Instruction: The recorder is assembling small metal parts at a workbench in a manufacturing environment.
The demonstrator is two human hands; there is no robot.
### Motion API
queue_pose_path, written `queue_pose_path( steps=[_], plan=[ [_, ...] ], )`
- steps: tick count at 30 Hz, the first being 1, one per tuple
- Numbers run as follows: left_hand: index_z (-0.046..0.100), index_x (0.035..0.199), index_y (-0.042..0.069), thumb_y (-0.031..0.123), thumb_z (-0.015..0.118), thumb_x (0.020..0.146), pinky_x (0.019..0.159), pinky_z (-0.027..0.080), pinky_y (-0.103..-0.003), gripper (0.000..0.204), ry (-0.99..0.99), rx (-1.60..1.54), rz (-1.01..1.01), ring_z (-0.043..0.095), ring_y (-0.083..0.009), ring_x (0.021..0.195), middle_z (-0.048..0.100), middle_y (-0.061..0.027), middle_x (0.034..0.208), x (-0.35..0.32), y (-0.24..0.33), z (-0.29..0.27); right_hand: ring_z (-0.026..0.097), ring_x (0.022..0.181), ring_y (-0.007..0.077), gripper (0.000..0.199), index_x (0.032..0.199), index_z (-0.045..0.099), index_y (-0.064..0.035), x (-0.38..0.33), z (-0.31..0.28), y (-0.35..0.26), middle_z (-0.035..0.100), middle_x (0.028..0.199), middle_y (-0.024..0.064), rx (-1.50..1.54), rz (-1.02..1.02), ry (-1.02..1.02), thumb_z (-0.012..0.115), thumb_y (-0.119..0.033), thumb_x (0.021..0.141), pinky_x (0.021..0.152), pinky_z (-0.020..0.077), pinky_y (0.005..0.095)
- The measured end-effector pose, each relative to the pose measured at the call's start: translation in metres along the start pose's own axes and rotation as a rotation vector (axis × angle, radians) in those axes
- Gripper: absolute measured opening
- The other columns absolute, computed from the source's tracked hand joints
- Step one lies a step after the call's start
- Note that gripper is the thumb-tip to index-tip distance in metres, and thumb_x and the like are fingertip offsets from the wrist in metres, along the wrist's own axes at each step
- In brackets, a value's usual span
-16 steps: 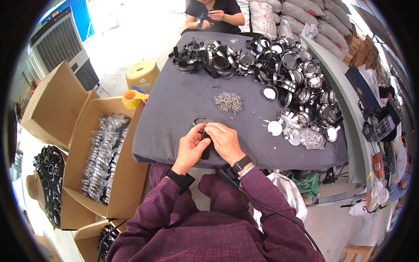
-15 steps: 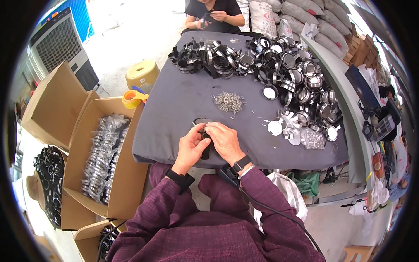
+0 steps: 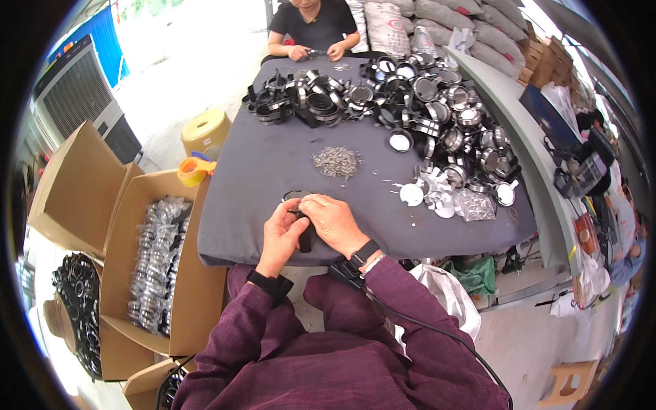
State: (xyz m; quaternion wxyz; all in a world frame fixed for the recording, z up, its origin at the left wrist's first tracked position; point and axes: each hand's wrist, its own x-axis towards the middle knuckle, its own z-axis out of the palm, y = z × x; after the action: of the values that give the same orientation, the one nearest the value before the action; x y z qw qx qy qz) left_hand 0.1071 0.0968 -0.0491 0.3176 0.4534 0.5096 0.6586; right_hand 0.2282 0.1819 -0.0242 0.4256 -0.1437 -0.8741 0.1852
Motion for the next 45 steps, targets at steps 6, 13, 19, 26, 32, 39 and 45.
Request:
queue_pose_path(
  steps=[6, 13, 19, 26, 32, 39, 45],
  plan=[
    [0.059, 0.112, 0.0, 0.009, 0.054, 0.09, 0.057, 0.043, -0.025, 0.024, 0.111, 0.085, 0.028, 0.056, -0.0114, 0.065, 0.06, -0.0062, 0.078, 0.005, -0.016, 0.002, 0.063, 0.073, 0.0159, 0.011, 0.091, 0.064, -0.0007, 0.001, -0.019, 0.025, 0.064, 0.082, 0.0075, 0.356, 0.429, 0.063, 0.058, -0.01, 0.09, 0.067, 0.051, 0.0282],
    [0.063, 0.107, 0.001, 0.01, 0.054, 0.089, 0.076, 0.05, -0.032, 0.023, 0.167, 0.134, -0.035, 0.068, -0.0229, 0.084, 0.068, -0.0177, 0.09, 0.005, -0.01, 0.009, 0.065, 0.072, 0.0286, 0.008, 0.086, 0.064, -0.0032, 0.009, -0.035, 0.075, 0.064, 0.071, 0.0133, -0.159, 0.542, -0.026, 0.062, -0.011, 0.084, 0.066, 0.0495, 0.0369],
    [0.061, 0.111, 0.004, 0.009, 0.051, 0.095, 0.039, 0.036, -0.019, 0.02, 0.145, 0.142, 0.084, 0.042, -0.0006, 0.045, 0.049, 0.0058, 0.064, 0.007, -0.024, 0.005, 0.06, 0.077, 0.0329, 0.009, 0.079, 0.06, -0.0014, 0.016, -0.035, 0.073, 0.061, 0.08, 0.0163, -0.186, 0.528, -0.235, 0.067, -0.006, 0.075, 0.069, 0.0472, 0.0399],
    [0.061, 0.11, 0.004, 0.009, 0.051, 0.095, 0.039, 0.035, -0.02, 0.019, 0.157, 0.121, 0.097, 0.041, -0.0007, 0.045, 0.05, 0.0054, 0.065, 0.006, -0.023, 0.005, 0.059, 0.073, 0.0236, 0.01, 0.08, 0.06, 0.0007, 0.01, -0.035, 0.068, 0.06, 0.078, 0.012, 0.071, 0.584, -0.09, 0.067, 0.0, 0.073, 0.066, 0.0475, 0.0355],
    [0.061, 0.11, 0.004, 0.01, 0.051, 0.095, 0.039, 0.036, -0.019, 0.019, 0.153, 0.12, 0.106, 0.042, -0.0009, 0.045, 0.051, 0.0052, 0.066, 0.006, -0.019, 0.005, 0.059, 0.071, 0.0231, 0.007, 0.085, 0.064, 0.0004, 0.013, -0.037, 0.081, 0.061, 0.077, 0.0112, 0.037, 0.534, -0.25, 0.063, 0.0, 0.078, 0.065, 0.0478, 0.0339],
    [0.063, 0.108, 0.002, 0.01, 0.053, 0.092, 0.058, 0.043, -0.025, 0.021, 0.167, 0.147, 0.039, 0.054, -0.0106, 0.064, 0.059, -0.0058, 0.077, 0.005, -0.019, 0.004, 0.054, 0.054, 0.0096, 0.004, 0.081, 0.064, -0.0001, 0.01, -0.039, 0.049, 0.058, 0.067, 0.0022, 0.267, 0.673, -0.114, 0.061, -0.002, 0.083, 0.049, 0.0442, 0.0268],
    [0.062, 0.111, 0.003, 0.01, 0.05, 0.095, 0.039, 0.035, -0.02, 0.021, 0.151, 0.138, 0.092, 0.043, -0.0013, 0.044, 0.051, 0.005, 0.062, 0.006, -0.022, 0.003, 0.05, 0.051, 0.0044, 0.004, 0.084, 0.059, -0.0011, 0.008, -0.03, 0.001, 0.056, 0.064, -0.001, 0.508, 0.617, -0.031, 0.062, -0.003, 0.085, 0.045, 0.0412, 0.0227]
  ],
)
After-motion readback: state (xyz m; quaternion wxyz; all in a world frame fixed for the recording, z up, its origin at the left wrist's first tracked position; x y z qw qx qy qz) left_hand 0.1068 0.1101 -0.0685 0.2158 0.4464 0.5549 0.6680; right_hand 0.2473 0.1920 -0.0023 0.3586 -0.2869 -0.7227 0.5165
